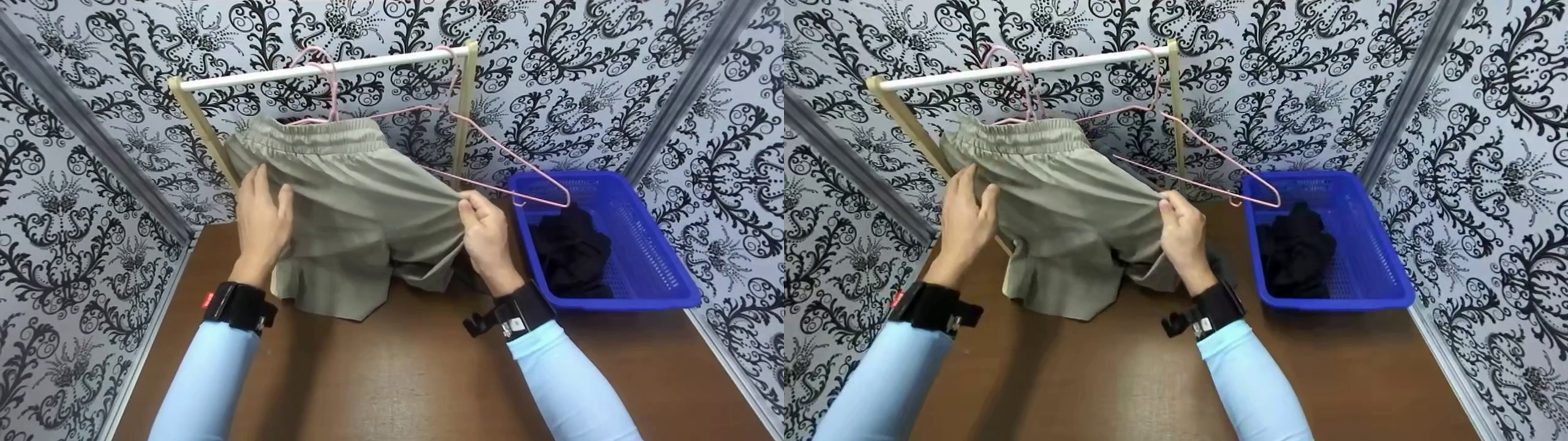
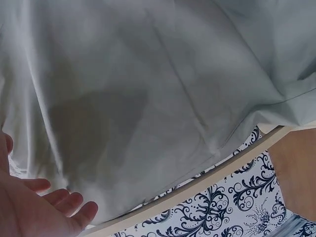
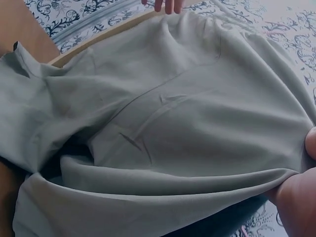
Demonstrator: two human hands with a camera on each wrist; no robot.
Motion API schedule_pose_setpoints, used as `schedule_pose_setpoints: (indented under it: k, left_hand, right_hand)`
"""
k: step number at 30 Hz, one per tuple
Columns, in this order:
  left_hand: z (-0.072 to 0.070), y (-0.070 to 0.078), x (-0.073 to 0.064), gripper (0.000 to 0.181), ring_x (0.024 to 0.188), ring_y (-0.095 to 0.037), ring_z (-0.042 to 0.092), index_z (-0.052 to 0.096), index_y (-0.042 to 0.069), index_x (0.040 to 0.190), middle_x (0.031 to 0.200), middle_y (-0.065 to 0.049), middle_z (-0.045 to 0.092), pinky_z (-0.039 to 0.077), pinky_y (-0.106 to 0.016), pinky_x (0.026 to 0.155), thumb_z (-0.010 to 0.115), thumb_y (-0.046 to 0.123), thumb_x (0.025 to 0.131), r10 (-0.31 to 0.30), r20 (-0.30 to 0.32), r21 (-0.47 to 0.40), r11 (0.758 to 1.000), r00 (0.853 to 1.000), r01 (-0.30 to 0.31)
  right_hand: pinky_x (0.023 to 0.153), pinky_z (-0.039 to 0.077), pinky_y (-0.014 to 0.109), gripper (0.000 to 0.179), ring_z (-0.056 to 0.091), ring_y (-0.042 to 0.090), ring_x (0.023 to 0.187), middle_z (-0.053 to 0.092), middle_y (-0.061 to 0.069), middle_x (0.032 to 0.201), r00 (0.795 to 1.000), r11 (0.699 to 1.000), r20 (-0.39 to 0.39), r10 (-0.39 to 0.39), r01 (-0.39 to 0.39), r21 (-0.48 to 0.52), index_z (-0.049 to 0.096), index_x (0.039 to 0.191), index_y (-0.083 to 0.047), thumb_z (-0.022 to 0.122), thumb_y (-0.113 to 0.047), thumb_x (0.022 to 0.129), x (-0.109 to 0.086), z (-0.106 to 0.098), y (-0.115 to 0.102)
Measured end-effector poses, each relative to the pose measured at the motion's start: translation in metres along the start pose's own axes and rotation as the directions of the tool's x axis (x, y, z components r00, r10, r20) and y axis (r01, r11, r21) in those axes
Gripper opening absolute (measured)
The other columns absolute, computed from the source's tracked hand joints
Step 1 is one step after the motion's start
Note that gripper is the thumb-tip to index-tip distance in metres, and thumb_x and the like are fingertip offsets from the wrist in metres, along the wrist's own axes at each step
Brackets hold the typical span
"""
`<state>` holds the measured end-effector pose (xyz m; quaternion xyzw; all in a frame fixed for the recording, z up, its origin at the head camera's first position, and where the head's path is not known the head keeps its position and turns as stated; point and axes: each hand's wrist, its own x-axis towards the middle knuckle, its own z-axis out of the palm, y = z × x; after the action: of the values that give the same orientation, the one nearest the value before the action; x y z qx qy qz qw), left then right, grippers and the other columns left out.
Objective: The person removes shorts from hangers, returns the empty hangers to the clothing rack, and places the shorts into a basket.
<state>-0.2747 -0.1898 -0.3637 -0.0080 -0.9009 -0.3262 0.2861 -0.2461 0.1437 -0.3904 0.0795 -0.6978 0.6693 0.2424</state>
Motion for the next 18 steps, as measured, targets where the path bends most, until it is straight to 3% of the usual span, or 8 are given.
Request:
schedule_pose_setpoints:
  k: [12, 18]
  left_hand:
    - [0.002, -0.003, 0.0, 0.058, 0.144, -0.046, 0.038, 0.042, -0.01, 0.15, 0.154, -0.032, 0.039, 0.025, -0.054, 0.123, 0.053, 0.024, 0.103, 0.019, -0.046, 0.01, 1.0, 0.999, -0.019]
    - [0.006, -0.005, -0.003, 0.057, 0.144, -0.044, 0.038, 0.045, -0.013, 0.145, 0.152, -0.032, 0.042, 0.025, -0.05, 0.123, 0.055, 0.022, 0.101, 0.024, -0.097, -0.015, 1.0, 0.995, -0.025]
  right_hand:
    - [0.069, 0.048, 0.02, 0.019, 0.06, 0.006, 0.074, 0.068, -0.003, 0.086, 1.0, 0.996, 0.022, -0.003, 0.001, 0.088, 0.064, 0.102, 0.02, 0.051, 0.007, 0.101, -0.001, -0.027, 0.011]
    - [0.071, 0.048, 0.02, 0.02, 0.06, 0.006, 0.077, 0.067, -0.006, 0.085, 1.0, 0.999, 0.028, -0.008, 0.007, 0.04, 0.066, 0.101, 0.019, 0.052, 0.005, 0.102, 0.0, -0.046, 0.014]
